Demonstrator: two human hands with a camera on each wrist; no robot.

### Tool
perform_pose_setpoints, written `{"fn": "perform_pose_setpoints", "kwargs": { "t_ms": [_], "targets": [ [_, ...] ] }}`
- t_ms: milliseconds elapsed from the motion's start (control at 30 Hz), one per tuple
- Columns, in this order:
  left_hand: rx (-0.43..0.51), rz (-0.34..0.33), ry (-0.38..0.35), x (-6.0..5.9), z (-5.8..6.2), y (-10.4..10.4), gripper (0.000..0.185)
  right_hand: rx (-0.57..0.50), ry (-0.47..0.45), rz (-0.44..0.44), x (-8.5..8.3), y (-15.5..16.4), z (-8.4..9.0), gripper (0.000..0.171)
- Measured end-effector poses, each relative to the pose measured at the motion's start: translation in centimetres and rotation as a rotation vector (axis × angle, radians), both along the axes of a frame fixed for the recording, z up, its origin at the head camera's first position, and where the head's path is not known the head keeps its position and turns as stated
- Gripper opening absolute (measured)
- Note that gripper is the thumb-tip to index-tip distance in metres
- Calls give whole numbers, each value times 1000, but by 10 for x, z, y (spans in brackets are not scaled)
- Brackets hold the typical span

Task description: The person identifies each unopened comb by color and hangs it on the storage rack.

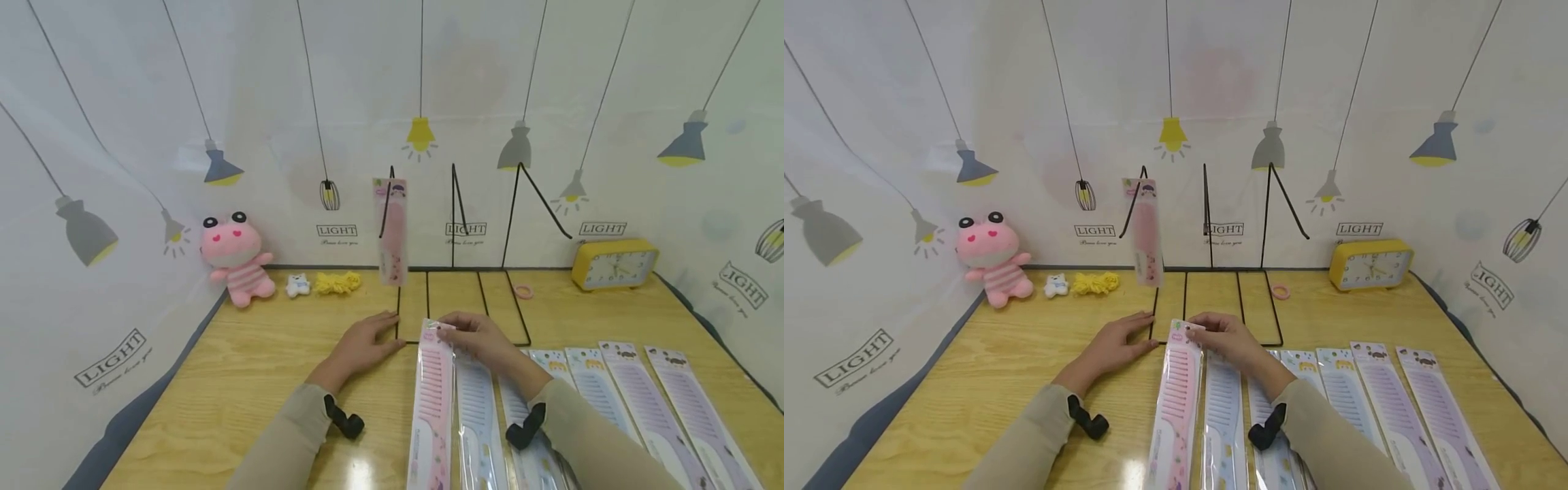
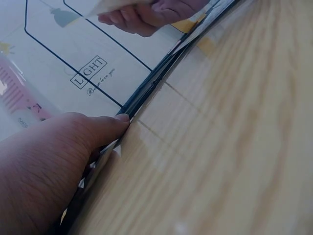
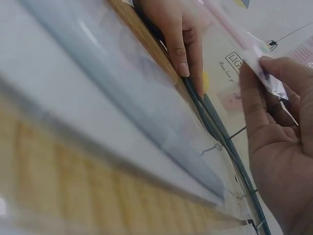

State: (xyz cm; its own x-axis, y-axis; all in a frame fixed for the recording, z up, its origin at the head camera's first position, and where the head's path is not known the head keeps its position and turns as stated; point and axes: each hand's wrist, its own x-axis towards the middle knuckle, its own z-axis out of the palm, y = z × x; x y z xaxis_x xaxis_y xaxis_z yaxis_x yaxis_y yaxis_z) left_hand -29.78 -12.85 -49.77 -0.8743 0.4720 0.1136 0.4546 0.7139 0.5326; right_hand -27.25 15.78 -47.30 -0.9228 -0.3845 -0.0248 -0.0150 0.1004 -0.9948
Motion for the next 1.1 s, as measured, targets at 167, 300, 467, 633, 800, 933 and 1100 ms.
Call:
{"fn": "perform_pose_setpoints", "kwargs": {
  "t_ms": [167,300,467,633,800,933,1100],
  "targets": [
    [-1,-5,-5,-1,0,0,63,-165,-74,-30,5,-4,11,40],
    [-4,-3,-1,-1,0,0,63,-269,-77,-35,6,-7,20,29],
    [3,-3,-5,-1,1,0,62,-374,-49,-65,10,-11,36,7],
    [3,-13,-5,-2,0,0,62,-395,84,-69,18,-11,61,15],
    [-5,-21,1,-3,-1,-2,63,-425,160,-88,31,-17,96,14],
    [-13,-23,4,-4,-2,-2,62,-376,235,-84,39,-27,118,8],
    [-3,-26,18,-5,-2,-2,57,-282,333,-87,42,-38,138,6]
  ]
}}
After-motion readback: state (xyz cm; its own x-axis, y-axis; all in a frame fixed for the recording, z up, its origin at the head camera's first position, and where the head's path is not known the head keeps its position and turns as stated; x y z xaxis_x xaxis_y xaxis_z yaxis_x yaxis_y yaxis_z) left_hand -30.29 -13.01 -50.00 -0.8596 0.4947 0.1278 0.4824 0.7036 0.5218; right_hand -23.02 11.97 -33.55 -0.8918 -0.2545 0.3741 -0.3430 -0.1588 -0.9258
